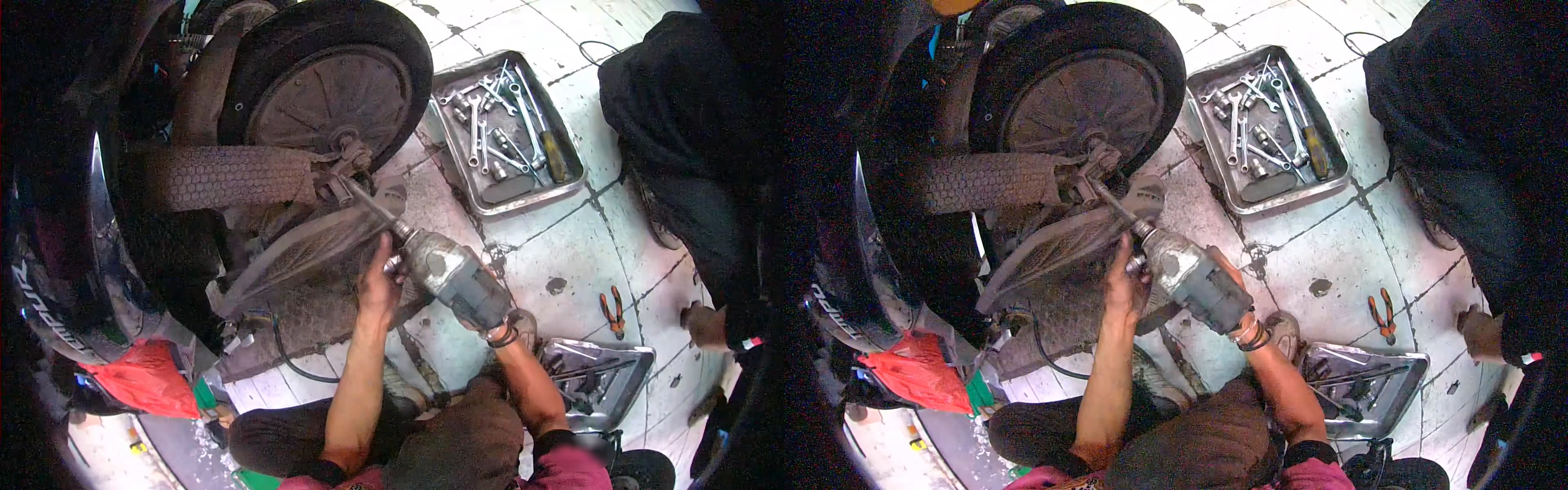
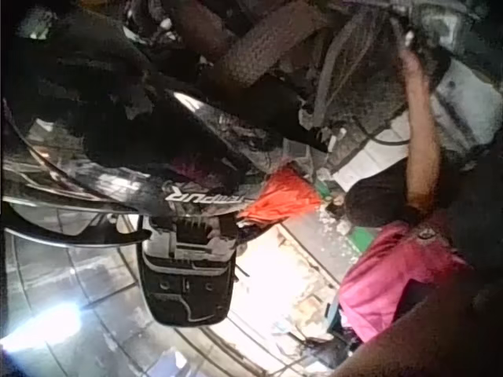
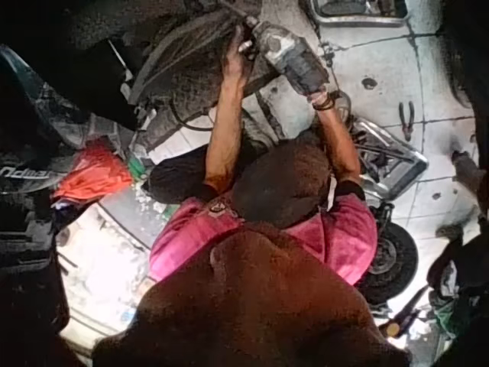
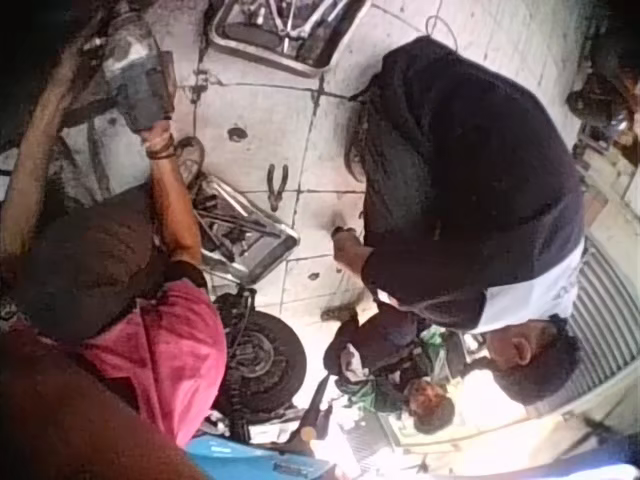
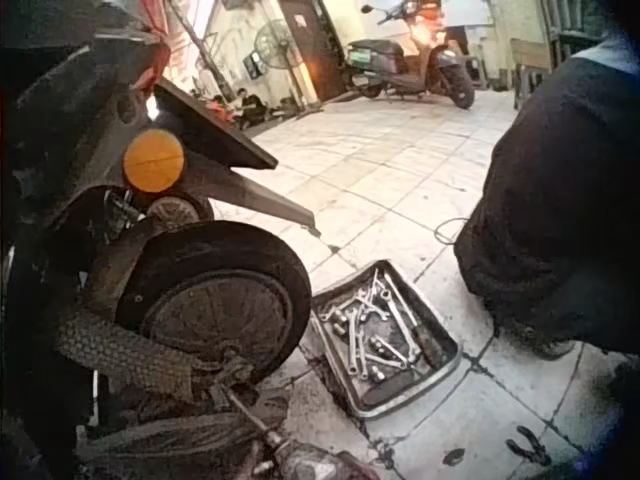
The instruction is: The recorder uses an impact wrench and tools to disassemble and repair the rear brake assembly of an electric scooter.
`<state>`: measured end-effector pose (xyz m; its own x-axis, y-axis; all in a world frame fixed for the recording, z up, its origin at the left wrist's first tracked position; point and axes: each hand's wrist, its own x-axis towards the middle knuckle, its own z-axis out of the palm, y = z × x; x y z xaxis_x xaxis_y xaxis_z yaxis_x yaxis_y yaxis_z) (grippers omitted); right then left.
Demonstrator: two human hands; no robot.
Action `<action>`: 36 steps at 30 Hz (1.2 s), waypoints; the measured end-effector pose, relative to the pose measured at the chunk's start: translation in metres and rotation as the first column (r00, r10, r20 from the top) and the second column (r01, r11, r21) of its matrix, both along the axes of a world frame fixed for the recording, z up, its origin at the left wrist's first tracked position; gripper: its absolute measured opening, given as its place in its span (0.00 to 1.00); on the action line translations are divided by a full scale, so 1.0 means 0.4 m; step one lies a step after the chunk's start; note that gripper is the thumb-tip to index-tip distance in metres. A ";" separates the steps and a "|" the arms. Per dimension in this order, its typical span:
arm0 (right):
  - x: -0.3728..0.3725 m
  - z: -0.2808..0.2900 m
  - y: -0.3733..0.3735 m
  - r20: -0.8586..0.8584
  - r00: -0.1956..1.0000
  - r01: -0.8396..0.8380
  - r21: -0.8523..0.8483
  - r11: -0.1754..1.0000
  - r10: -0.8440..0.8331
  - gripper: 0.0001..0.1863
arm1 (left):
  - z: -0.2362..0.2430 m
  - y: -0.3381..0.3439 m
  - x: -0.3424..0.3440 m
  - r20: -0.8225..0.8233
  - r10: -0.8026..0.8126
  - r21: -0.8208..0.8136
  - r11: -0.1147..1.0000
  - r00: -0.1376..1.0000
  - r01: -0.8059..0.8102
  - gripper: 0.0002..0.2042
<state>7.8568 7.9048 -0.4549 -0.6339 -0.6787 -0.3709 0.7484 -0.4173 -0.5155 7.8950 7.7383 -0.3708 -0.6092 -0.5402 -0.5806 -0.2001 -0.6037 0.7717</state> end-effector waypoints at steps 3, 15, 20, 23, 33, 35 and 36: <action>0.006 0.034 -0.004 -0.566 0.823 0.039 0.141 0.989 0.048 0.16 | 0.017 0.013 -0.009 -0.030 0.016 -0.025 1.000 0.999 -0.017 0.22; -0.058 0.028 0.010 -0.934 0.260 0.414 0.338 0.845 0.246 0.21 | -0.019 -0.007 -0.002 0.016 0.061 0.100 0.993 0.998 -0.063 0.21; -0.064 0.093 0.022 -0.940 0.208 0.445 0.337 0.830 0.270 0.24 | -0.004 -0.007 -0.004 -0.042 0.067 0.039 0.997 0.997 -0.065 0.21; -0.073 0.112 0.025 -0.941 0.162 0.446 0.339 0.828 0.298 0.26 | 0.001 -0.015 -0.003 -0.076 0.003 0.061 0.998 0.997 0.001 0.22; -0.060 0.100 0.023 -0.921 0.150 0.454 0.387 0.802 0.360 0.27 | 0.035 0.002 -0.018 -0.057 0.033 0.055 0.998 0.998 -0.029 0.20; -0.065 0.095 0.023 -0.906 0.101 0.434 0.412 0.801 0.411 0.26 | 0.031 0.000 -0.021 -0.056 0.021 0.046 0.999 0.998 -0.018 0.20; -0.064 0.078 0.023 -0.907 0.097 0.432 0.410 0.803 0.410 0.26 | 0.027 0.001 -0.026 -0.045 0.055 -0.005 0.998 0.998 -0.055 0.20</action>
